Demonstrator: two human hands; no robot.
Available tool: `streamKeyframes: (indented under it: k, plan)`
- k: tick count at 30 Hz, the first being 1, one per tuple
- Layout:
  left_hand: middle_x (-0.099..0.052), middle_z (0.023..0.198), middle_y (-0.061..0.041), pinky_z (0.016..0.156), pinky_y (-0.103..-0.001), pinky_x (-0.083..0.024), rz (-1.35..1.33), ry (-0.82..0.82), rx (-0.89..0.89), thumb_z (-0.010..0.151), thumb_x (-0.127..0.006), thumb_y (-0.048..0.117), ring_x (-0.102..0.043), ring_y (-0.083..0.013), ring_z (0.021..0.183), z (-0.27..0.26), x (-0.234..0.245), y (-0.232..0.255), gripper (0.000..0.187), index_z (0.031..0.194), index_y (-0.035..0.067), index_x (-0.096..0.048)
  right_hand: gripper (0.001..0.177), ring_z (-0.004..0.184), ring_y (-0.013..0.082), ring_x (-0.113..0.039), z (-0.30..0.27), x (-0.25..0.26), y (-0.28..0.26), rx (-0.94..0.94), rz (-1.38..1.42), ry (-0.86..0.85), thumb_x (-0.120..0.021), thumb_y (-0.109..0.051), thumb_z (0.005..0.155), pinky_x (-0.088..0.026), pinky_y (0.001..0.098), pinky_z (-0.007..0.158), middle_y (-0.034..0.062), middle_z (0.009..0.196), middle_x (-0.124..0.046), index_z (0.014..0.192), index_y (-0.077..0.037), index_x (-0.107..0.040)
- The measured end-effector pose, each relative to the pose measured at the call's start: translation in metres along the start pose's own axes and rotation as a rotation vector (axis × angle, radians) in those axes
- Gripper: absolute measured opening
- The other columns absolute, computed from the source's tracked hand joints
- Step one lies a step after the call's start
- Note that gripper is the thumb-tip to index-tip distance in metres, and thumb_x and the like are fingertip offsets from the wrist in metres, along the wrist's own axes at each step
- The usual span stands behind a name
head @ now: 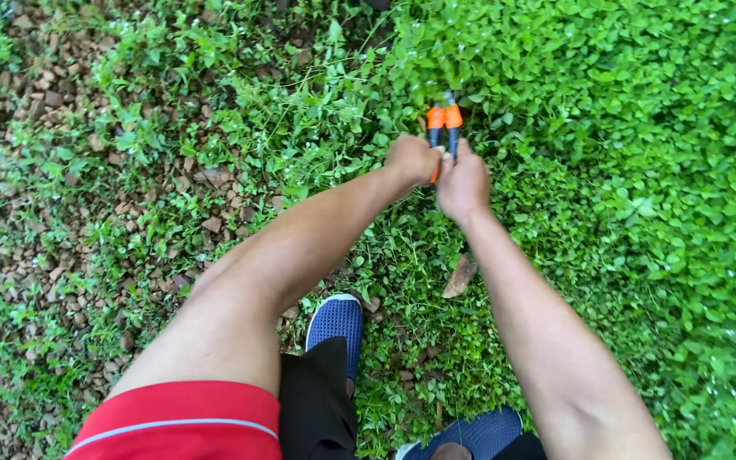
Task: The person uses hand shears to trim a low, dense hedge along a garden edge. They repeatedly snip the foliage, moving along the hedge line and adjusting their stance as they work. Cut plant material falls to the ground beneath the hedge.
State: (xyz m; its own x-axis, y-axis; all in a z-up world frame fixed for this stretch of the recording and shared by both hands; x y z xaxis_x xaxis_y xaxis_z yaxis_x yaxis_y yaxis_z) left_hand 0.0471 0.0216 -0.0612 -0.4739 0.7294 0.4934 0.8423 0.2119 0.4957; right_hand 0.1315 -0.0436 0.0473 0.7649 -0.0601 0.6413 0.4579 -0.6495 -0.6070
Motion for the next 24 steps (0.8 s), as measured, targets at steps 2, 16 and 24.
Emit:
streamKeyframes:
  k: [2, 16, 24]
  plan:
    - [-0.08, 0.098, -0.015, 0.093, -0.048, -0.06, -0.02, 0.027, -0.053, 0.088, -0.064, 0.034, -0.075, -0.0371, 0.107, -0.029, 0.006, -0.003, 0.032, 0.097, 0.008, -0.081, 0.043, 0.107, 0.0503, -0.068, -0.01, 0.0, -0.002, 0.045, 0.01, -0.016, -0.051, -0.017, 0.103, -0.052, 0.0636, 0.09, 0.0326, 0.109, -0.072, 0.14, 0.004, -0.06]
    - [-0.079, 0.075, -0.006, 0.071, -0.029, -0.064, -0.191, -0.175, 0.048, 0.089, -0.071, 0.022, -0.079, -0.0163, 0.068, -0.052, -0.034, -0.057, 0.021, 0.1, 0.007, -0.08, 0.041, 0.111, 0.0421, -0.07, -0.001, 0.045, 0.108, 0.101, -0.284, -0.199, -0.057, -0.037, 0.101, -0.053, 0.0569, 0.1, 0.0121, 0.12, -0.076, 0.136, -0.021, -0.072]
    - [-0.072, 0.056, 0.0, 0.071, -0.029, -0.062, -0.159, -0.059, 0.033, 0.088, -0.069, 0.028, -0.077, -0.0191, 0.056, -0.009, -0.015, -0.036, 0.019, 0.088, 0.013, -0.08, 0.042, 0.074, 0.023, -0.072, 0.002, 0.006, 0.054, -0.018, 0.059, -0.184, -0.048, -0.019, 0.11, -0.059, 0.043, 0.076, 0.0239, 0.117, -0.072, 0.147, -0.002, -0.058]
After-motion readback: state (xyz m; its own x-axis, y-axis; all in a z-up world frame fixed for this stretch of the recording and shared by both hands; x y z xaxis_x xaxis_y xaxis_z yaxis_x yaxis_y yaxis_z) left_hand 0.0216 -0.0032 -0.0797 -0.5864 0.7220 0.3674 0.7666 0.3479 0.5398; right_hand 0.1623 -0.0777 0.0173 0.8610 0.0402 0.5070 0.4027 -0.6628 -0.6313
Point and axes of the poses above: each hand's wrist, its own z-axis towards the middle knuckle, its own x-axis out of the back of the hand, y = z × x, the point moved 8 cm from there along z, towards the middle knuckle
